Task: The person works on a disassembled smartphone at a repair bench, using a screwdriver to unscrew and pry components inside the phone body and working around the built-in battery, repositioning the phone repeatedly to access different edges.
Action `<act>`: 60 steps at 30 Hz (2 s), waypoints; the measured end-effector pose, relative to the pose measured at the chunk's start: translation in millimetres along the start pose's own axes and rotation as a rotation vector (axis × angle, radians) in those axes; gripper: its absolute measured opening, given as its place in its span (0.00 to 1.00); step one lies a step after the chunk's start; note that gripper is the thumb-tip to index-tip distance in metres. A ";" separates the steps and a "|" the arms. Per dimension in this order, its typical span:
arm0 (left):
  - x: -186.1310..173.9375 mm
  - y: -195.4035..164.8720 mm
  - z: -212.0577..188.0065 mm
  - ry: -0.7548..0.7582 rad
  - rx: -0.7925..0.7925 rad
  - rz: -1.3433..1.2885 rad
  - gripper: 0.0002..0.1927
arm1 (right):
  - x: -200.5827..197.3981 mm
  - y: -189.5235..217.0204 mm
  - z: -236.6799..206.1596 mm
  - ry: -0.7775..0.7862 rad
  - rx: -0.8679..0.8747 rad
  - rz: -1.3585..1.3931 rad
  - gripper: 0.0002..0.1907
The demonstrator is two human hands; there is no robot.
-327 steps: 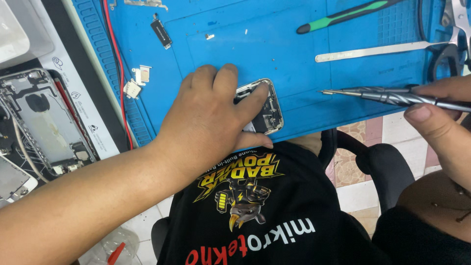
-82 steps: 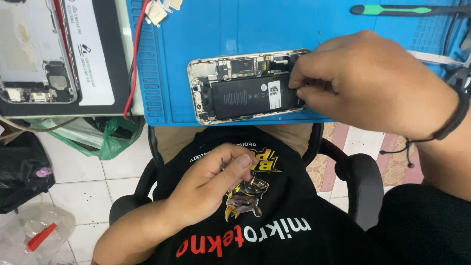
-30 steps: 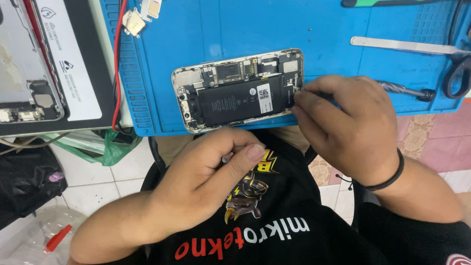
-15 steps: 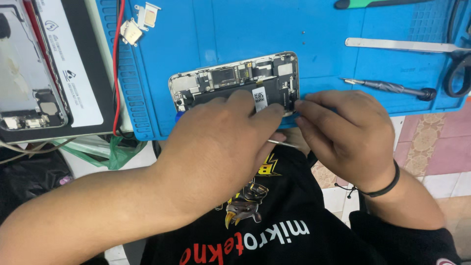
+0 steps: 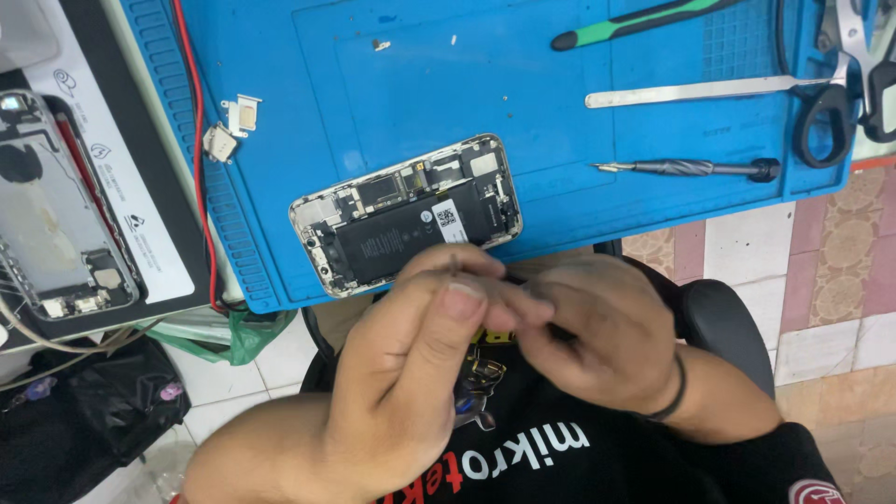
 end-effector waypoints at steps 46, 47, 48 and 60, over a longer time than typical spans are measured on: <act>-69.7 72.3 60.1 -0.145 0.390 1.271 0.32 | 62.4 -75.7 57.6 -0.149 0.493 0.114 0.11; -70.7 72.0 61.0 -0.147 0.399 1.263 0.31 | 63.2 -75.5 58.0 -0.152 0.496 0.117 0.11; -71.8 71.7 61.4 -0.149 0.404 1.256 0.30 | 64.2 -75.4 58.3 -0.156 0.499 0.119 0.11; -76.6 72.0 63.2 -0.147 0.421 1.236 0.28 | 69.5 -76.5 60.5 -0.184 0.507 0.108 0.10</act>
Point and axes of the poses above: each hand's wrist, its own z-axis towards the middle knuckle, its own x-axis out of the palm, y = z × x, the point moved 3 cm from there along z, towards the middle knuckle, and after that the axes turned 4 degrees about -y, right-handed, at the moved point
